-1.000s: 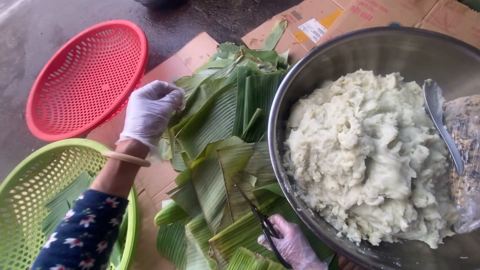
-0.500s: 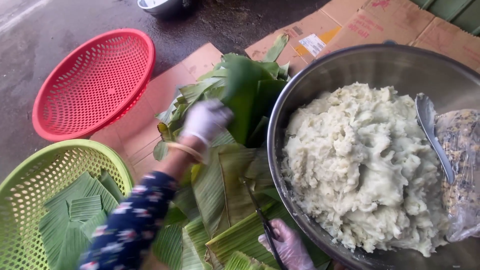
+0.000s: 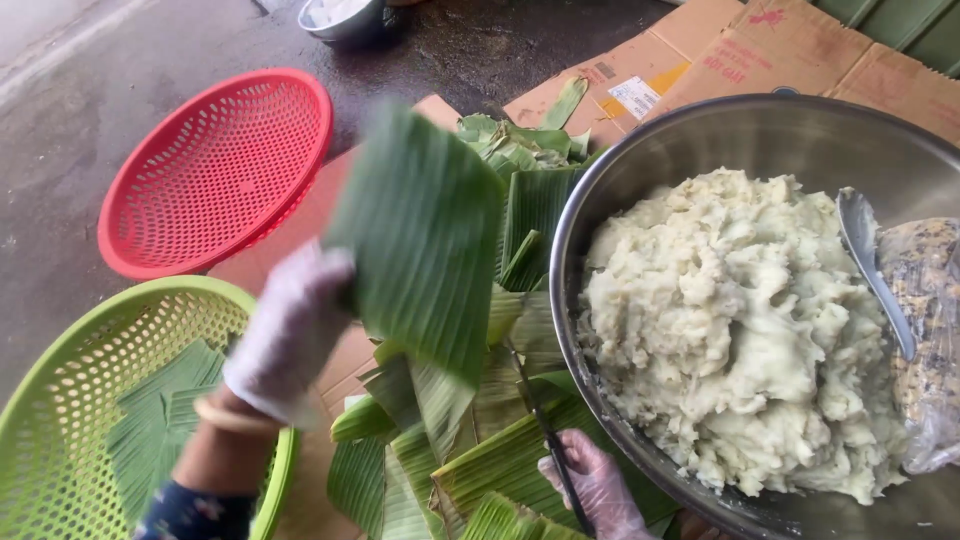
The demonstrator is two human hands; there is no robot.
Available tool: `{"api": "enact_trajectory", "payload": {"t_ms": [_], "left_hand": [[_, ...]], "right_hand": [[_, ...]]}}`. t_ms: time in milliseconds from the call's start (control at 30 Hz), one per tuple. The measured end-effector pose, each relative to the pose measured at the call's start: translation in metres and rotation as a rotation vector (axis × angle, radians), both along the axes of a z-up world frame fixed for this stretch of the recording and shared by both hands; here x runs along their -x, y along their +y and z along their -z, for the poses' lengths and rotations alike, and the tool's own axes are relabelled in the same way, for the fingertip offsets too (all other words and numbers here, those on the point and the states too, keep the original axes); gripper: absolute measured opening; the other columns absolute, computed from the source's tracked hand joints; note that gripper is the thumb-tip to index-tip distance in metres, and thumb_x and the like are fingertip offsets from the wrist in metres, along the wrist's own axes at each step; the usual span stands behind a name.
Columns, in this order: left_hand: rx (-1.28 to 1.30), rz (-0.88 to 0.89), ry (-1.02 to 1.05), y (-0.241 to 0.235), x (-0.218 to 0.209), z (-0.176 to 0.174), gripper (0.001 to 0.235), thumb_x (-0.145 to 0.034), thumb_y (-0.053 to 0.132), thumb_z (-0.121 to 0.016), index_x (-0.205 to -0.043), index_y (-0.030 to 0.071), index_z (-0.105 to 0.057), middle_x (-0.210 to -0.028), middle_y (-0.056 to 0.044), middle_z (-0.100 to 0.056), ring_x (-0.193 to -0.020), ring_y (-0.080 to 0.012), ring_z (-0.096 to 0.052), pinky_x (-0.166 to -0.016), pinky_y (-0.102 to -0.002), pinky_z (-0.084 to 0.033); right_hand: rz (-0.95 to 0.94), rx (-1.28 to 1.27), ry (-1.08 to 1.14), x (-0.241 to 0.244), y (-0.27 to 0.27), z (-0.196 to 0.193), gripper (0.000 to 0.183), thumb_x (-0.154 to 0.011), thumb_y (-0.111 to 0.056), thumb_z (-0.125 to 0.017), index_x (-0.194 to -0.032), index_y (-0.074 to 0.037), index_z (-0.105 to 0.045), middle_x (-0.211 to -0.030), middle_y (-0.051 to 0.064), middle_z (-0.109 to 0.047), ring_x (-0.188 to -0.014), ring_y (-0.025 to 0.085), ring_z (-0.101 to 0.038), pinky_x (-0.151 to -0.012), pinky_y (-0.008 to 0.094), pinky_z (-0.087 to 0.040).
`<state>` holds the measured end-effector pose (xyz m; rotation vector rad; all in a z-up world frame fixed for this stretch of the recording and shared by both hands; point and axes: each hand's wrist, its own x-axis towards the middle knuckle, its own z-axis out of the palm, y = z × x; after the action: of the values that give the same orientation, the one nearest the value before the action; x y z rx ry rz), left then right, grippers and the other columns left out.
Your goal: Cutting banana leaves into smaller rectangular pieces using scissors for food wrapping.
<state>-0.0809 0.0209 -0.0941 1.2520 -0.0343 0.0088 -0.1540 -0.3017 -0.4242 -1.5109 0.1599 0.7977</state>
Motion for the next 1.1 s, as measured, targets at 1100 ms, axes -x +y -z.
{"api": "enact_trajectory", "payload": {"t_ms": [1100], "left_hand": [[-0.300,-0.809,0.177,0.056,0.094,0.164,0.051,-0.088,-0.010,-0.060,-0.135,0.009,-0.058,-0.113,-0.012,-0.066,-0.090,-0.0165,-0.060,-0.083,-0.027,-0.052]], "right_hand": [[0.123,-0.202,0.047,0.012,-0.011,0.008,0.035,-0.076,0.004,-0.082,-0.110,0.002,-0.070,-0.066,0.011,-0.061,-0.042,0.014,-0.045,-0.036,0.030,-0.036]]}}
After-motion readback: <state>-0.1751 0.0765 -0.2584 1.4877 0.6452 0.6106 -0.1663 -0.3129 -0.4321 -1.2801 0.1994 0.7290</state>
